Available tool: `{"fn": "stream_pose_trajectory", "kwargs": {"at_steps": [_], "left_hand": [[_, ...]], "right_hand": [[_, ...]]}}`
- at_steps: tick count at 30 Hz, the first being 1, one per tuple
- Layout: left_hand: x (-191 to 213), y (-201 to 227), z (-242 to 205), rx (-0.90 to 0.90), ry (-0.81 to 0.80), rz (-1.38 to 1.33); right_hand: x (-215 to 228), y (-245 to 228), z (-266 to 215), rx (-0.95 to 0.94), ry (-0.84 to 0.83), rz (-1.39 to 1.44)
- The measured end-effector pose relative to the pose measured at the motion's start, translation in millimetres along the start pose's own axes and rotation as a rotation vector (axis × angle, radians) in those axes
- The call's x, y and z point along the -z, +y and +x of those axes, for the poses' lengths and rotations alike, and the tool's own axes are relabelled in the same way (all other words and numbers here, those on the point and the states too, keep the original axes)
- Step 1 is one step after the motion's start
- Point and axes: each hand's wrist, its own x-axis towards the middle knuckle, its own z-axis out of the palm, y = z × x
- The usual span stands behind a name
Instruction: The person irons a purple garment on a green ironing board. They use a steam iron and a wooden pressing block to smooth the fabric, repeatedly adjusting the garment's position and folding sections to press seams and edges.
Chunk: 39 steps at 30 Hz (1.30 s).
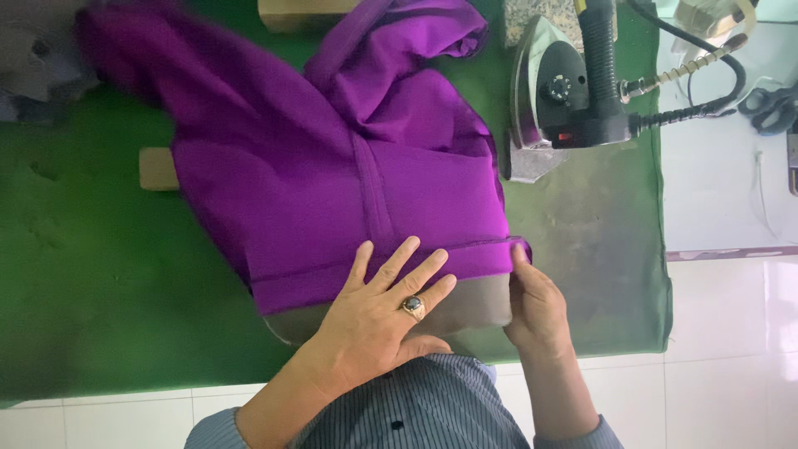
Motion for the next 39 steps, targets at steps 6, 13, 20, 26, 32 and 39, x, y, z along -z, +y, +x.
{"fn": "stream_pose_trajectory", "kwargs": {"at_steps": [6, 13, 20, 26, 32, 39], "left_hand": [[0.4, 13.6, 11.6, 0.019, 0.075, -0.005], [-17.0, 29.4, 12.1, 0.05, 0.057, 0.061], [-19.0, 28.7, 9.3, 0.048, 0.021, 0.074], [-16.2, 28.5, 9.8, 0.044, 0.056, 0.07], [-4.4, 37.3, -5.3, -0.029, 0.127, 0.017], [-1.7, 2.5, -66.2, 0.183, 0.295, 0.125]], "right_hand": [[-16.0, -24.9, -49.3, -0.095, 0.383, -0.968], [22.8, 1.8, -38.5, 1.397, -0.231, -1.577], [26.2, 13.2, -28.3, 1.319, -0.356, -1.553], [31.1, 20.9, -23.8, 1.305, -0.316, -1.541], [33.2, 21.9, -21.1, 1.345, -0.31, -1.558], [30.7, 28.3, -19.5, 1.355, -0.303, -1.502]]}}
